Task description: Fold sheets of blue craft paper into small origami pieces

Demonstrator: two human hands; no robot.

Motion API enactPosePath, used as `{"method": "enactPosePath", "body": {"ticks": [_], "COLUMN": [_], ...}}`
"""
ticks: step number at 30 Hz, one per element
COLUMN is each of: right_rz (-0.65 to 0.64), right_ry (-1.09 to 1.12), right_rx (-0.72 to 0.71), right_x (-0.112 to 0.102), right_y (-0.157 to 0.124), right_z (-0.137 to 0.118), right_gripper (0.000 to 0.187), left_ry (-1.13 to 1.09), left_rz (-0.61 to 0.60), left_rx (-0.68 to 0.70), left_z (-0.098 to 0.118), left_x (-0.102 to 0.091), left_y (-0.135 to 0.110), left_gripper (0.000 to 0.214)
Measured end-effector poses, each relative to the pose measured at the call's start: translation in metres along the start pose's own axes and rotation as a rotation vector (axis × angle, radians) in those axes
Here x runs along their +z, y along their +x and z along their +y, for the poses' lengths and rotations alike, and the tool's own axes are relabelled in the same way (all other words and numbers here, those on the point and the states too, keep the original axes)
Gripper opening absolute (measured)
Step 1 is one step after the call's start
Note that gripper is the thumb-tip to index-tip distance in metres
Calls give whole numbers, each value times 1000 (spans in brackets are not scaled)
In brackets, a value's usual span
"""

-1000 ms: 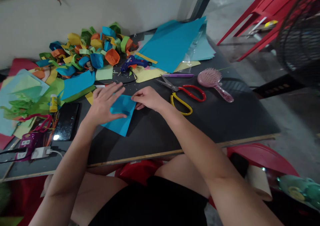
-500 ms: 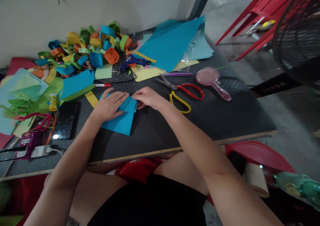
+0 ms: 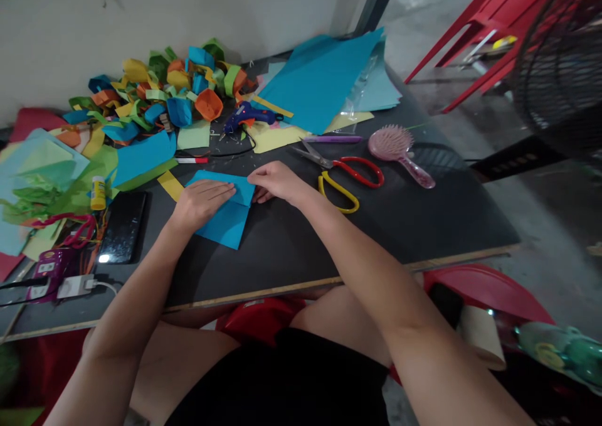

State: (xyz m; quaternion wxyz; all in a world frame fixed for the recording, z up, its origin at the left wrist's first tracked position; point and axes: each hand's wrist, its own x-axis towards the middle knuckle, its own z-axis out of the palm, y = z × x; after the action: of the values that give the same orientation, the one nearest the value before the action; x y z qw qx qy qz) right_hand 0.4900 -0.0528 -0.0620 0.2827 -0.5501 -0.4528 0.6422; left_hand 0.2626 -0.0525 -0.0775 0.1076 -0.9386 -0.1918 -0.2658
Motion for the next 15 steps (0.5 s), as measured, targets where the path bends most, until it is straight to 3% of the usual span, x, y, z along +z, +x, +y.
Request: {"method": "enactPosePath", "body": {"ticks": [5, 10, 15], "right_rz": [-44, -33, -4], "right_ry": [-40, -56, -45], "right_rx": [21, 21, 49], "right_x": [0, -2, -1], "right_y": [2, 4, 4], "right_z": [2, 5, 3], "right_gripper": [12, 22, 7], "left_ry": [-70, -58, 103], "left_rz": [49, -74, -193], "left_rx": [-66, -106, -91], "left_z": [-3, -2, -2], "left_x": [7, 8, 3], "left_y": [-3, 3, 10], "left_gripper": [24, 30, 32]}}
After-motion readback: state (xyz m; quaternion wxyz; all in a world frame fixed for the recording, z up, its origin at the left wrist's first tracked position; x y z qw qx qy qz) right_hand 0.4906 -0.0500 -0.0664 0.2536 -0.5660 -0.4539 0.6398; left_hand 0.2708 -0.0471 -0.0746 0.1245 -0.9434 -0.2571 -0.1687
